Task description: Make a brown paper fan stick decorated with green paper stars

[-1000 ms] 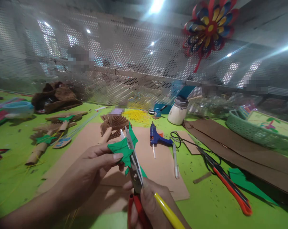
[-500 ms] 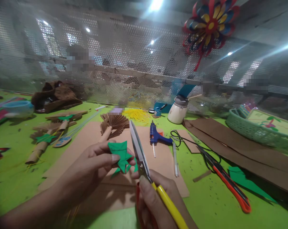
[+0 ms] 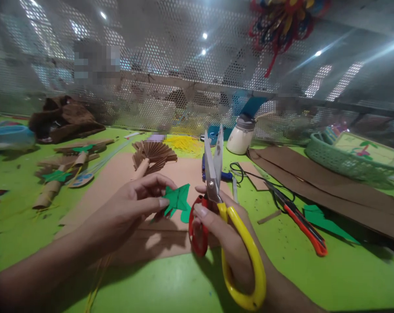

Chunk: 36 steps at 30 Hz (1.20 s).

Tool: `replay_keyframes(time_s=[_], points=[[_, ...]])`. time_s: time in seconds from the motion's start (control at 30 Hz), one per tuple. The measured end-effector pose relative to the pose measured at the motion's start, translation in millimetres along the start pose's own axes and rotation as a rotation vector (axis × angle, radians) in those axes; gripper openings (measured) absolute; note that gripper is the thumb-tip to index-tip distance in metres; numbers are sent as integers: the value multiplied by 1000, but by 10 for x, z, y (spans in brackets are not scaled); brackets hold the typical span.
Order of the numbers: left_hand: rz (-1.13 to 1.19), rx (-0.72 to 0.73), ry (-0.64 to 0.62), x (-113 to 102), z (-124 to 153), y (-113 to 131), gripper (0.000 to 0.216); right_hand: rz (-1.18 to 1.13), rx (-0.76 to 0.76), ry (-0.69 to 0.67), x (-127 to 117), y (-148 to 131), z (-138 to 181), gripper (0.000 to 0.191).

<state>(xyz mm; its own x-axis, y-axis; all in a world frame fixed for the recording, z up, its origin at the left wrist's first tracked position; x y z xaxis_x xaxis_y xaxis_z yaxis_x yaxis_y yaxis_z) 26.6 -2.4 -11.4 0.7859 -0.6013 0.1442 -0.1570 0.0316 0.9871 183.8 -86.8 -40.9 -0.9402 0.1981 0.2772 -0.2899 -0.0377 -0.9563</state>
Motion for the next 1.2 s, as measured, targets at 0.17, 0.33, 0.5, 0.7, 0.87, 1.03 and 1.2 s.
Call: replay_keyframes(time_s=[0.17, 0.33, 0.5, 0.7, 0.87, 1.03, 1.2], points=[[22, -89, -136, 84, 36, -62, 16, 76, -110, -9, -2, -1, -12, 50], [17, -93, -137, 114, 26, -149, 22, 146, -162, 56, -42, 33, -55, 54], [113, -166, -99, 107, 23, -213, 24, 140, -182, 69, -26, 32, -72, 52], [208, -251, -123, 163, 51, -260, 10, 122, -190, 83, -7, 58, -71, 52], [155, -165, -57, 100, 7, -239, 8, 109, -117, 76, 44, 45, -57, 49], [41, 86, 161, -73, -22, -21, 8, 68, 49, 35, 83, 87, -71, 53], [-4, 265, 319, -213, -15, 145, 13, 297, 84, -34, -20, 117, -128, 63]])
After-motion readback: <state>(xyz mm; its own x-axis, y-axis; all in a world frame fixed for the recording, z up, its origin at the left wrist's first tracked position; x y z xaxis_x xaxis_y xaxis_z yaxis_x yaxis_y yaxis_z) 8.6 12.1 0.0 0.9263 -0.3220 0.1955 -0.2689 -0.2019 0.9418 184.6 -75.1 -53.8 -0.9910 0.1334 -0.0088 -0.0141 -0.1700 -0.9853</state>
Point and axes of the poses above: each hand's wrist, its own z-axis away from the middle knuckle, its own x-axis out of the palm, y = z × x, the point moved 2 cm from there along -z, towards the middle knuckle, and after that the axes turned 2 degrees about x, right-handed, at the moved point
